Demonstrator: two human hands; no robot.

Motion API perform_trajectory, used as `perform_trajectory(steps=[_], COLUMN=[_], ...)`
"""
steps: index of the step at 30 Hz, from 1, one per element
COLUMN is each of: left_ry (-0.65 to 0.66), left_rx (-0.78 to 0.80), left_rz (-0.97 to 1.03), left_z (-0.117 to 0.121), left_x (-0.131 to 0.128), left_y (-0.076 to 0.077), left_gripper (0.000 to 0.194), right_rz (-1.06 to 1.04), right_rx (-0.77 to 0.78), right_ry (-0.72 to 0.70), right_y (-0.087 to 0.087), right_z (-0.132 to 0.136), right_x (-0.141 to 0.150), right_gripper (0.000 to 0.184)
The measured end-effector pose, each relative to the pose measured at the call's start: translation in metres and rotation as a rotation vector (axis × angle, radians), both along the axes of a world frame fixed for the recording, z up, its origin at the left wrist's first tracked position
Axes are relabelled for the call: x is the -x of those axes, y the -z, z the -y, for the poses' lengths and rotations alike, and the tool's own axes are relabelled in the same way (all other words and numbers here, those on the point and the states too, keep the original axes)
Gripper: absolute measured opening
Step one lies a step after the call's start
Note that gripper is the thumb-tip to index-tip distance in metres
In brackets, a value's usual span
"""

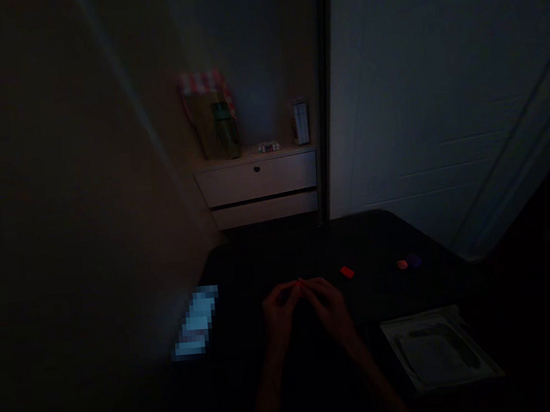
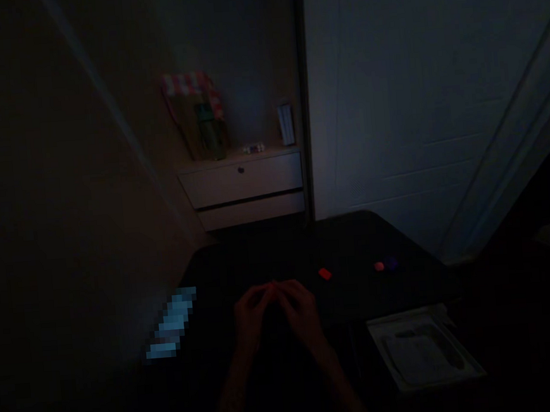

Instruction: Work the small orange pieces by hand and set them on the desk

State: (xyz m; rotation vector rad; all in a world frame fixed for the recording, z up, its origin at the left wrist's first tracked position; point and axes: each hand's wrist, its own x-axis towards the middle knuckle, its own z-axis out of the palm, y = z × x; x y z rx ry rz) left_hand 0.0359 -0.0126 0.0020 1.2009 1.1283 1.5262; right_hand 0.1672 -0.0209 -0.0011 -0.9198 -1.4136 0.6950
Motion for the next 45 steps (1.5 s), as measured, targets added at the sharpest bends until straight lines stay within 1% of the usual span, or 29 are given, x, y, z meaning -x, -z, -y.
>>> perform_trajectory(steps=[7,14,17,19,21,23,26,28,31,34,36,40,42,45], left_ry=[-0.029,-0.027,0.002,0.032,0.035,0.036,0.029,0.029,0.023,0.009,0.013,0.049,0.070,0.078], left_rx=[-0.027,0.016,0.030,0.029,0.041,0.060,0.048,0.039,0.038,0.042,0.043,0.047,0.044,0.033], left_rz=[-0.008,0.098,0.075,0.034,0.023,0.042,0.097,0.139,0.188,0.193,0.183,0.128,0.086,0.048], left_z=[-0.003,-0.006,-0.007,-0.006,-0.005,-0.003,-0.004,-0.005,-0.006,-0.006,-0.006,-0.003,-0.002,-0.002], left_x=[0.003,0.003,0.003,0.002,0.002,0.001,0.001,0.002,0.003,0.003,0.002,0.000,0.000,0.001], left_y=[0.008,0.012,0.011,0.008,0.005,0.004,0.006,0.009,0.012,0.013,0.012,0.006,0.004,0.003], left_gripper=[0.022,0.028,0.029,0.028,0.028,0.029,0.028,0.028,0.029,0.028,0.028,0.028,0.029,0.028], right_rz=[0.037,0.035,0.004,-0.040,-0.080,-0.093,-0.044,0.007,0.048,0.061,0.049,-0.024,-0.033,0.000], right_rx=[0.007,0.001,0.041,0.096,0.145,0.161,0.108,0.044,-0.004,-0.013,-0.008,0.076,0.091,0.055], right_ry=[-0.040,-0.051,-0.013,0.017,0.036,0.059,0.094,0.066,0.017,0.011,0.031,0.103,0.110,0.072], right_y=[-0.003,-0.004,0.000,0.004,0.007,0.008,0.005,0.001,-0.003,-0.002,0.002,0.006,0.005,0.001], right_z=[0.001,0.001,0.000,0.000,-0.001,-0.002,-0.002,0.000,0.003,0.003,0.002,-0.001,-0.001,0.001], right_x=[0.000,0.001,0.002,0.004,0.004,0.005,0.004,0.003,0.003,0.002,0.003,0.003,0.003,0.003], right_gripper=[0.025,0.025,0.026,0.032,0.037,0.035,0.023,0.018,0.019,0.020,0.021,0.028,0.025,0.020])
